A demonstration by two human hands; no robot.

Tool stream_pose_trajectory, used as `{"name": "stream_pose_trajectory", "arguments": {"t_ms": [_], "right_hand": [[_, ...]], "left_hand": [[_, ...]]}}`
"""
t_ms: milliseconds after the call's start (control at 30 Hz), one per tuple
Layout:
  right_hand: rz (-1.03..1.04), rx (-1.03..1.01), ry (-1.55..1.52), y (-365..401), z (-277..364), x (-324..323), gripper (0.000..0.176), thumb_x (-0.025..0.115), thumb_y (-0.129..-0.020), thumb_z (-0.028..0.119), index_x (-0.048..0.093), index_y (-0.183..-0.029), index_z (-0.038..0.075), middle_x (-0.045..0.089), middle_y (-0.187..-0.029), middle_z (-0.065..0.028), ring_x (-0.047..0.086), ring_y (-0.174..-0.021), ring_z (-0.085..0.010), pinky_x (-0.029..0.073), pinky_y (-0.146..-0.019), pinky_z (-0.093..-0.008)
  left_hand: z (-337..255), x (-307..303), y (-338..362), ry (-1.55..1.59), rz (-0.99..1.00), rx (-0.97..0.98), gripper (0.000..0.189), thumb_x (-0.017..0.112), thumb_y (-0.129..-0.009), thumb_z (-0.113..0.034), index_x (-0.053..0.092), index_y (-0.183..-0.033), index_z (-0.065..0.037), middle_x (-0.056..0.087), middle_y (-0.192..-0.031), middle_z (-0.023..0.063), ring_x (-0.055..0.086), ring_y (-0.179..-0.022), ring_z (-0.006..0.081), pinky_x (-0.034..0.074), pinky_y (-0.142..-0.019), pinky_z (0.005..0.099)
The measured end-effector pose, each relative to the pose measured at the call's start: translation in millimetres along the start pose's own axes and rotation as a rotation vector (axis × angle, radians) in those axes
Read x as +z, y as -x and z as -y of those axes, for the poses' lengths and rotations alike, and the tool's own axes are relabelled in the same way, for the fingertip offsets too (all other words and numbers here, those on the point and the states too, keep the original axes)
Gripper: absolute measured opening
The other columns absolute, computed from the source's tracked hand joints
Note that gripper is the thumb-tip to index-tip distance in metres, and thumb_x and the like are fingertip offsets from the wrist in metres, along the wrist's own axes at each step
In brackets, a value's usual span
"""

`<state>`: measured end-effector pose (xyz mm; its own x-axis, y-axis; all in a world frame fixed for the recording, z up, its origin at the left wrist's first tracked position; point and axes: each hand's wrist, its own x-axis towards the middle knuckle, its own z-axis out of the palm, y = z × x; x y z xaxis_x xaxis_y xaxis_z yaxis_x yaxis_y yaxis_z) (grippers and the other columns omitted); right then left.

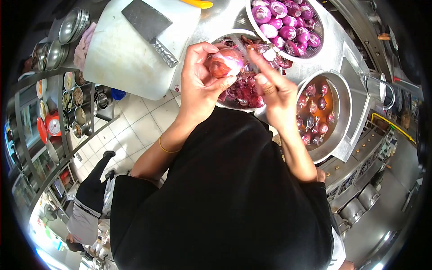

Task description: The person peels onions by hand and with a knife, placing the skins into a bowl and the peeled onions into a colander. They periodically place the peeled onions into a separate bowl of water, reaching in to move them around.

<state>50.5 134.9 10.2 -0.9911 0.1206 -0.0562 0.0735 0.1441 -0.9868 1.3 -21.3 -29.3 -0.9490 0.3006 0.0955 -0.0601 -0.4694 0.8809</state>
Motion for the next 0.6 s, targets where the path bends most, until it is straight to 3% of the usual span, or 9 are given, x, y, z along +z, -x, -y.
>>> {"name": "stream_pose_trajectory", "arguments": {"t_ms": [33,100,167,233,267,300,367,600], "right_hand": [[0.001,0.118,-0.089,-2,6,-6,0.035,0.051,-0.094,0.006,0.055,-0.129,0.009,0.047,-0.065,0.0063,0.037,-0.056,-0.0028,0.033,-0.048,-0.0204],[-0.016,0.177,-0.176,-4,0,-17,0.039,0.048,-0.096,0.009,0.049,-0.134,0.008,0.042,-0.062,0.0046,0.035,-0.054,-0.0038,0.029,-0.047,-0.0171],[0.019,0.157,-0.177,-3,1,-20,0.044,0.049,-0.095,0.009,0.043,-0.138,0.008,0.043,-0.063,0.0048,0.035,-0.053,-0.0036,0.03,-0.048,-0.0172],[0.072,0.119,0.004,2,18,-14,0.049,0.051,-0.092,0.003,0.041,-0.14,0.008,0.041,-0.067,0.0052,0.034,-0.06,-0.0043,0.036,-0.057,-0.0192],[0.184,0.129,0.063,5,15,-19,0.055,0.05,-0.09,-0.001,0.034,-0.143,0.007,0.059,-0.082,-0.0024,0.052,-0.072,-0.0084,0.044,-0.071,-0.0226],[0.169,0.024,0.119,5,9,-13,0.054,0.05,-0.089,-0.002,0.037,-0.141,0.007,0.064,-0.113,-0.0116,0.061,-0.099,-0.0183,0.045,-0.09,-0.0286],[0.193,-0.067,0.178,3,9,-9,0.05,0.05,-0.089,-0.002,0.041,-0.138,0.006,0.05,-0.135,-0.0137,0.053,-0.12,-0.0254,0.039,-0.102,-0.0329],[0.236,-0.202,0.277,-1,9,-6,0.049,0.051,-0.086,-0.008,0.053,-0.13,0.012,0.058,-0.125,-0.0132,0.06,-0.11,-0.03,0.047,-0.092,-0.0343]], "left_hand": [[0,1,-2,0.027,-0.004,0.042,0.054,0.069,-0.073,0.01,0.038,-0.114,-0.004,0.05,-0.115,0.0136,0.054,-0.107,0.0203,0.048,-0.091,0.0315],[1,0,-4,0.055,-0.008,0.085,0.054,0.069,-0.073,0.01,0.038,-0.115,-0.004,0.05,-0.116,0.0141,0.054,-0.107,0.0203,0.048,-0.091,0.0317],[2,-4,-3,0.029,-0.006,0.11,0.054,0.07,-0.073,0.009,0.04,-0.115,-0.003,0.051,-0.119,0.0189,0.055,-0.11,0.0243,0.047,-0.094,0.0338],[2,-5,-2,0.035,-0.004,0.075,0.054,0.07,-0.073,0.009,0.04,-0.116,-0.003,0.051,-0.12,0.0191,0.054,-0.11,0.0243,0.046,-0.094,0.0341],[2,-5,-1,0.04,-0.001,0.04,0.054,0.07,-0.073,0.01,0.04,-0.116,-0.003,0.051,-0.12,0.0192,0.054,-0.111,0.0243,0.046,-0.095,0.0343],[1,-4,-2,0.041,0.001,0.038,0.054,0.07,-0.073,0.01,0.04,-0.116,-0.003,0.051,-0.12,0.0192,0.054,-0.111,0.0243,0.046,-0.095,0.0343],[-1,-3,-3,0.076,0.037,0.039,0.051,0.068,-0.073,0.01,0.041,-0.115,-0.003,0.05,-0.118,0.0149,0.054,-0.11,0.0217,0.047,-0.096,0.0339],[0,-4,-4,0.127,0.082,0.044,0.05,0.067,-0.073,0.012,0.042,-0.114,-0.003,0.051,-0.118,0.0151,0.055,-0.11,0.0222,0.047,-0.095,0.034]]}}
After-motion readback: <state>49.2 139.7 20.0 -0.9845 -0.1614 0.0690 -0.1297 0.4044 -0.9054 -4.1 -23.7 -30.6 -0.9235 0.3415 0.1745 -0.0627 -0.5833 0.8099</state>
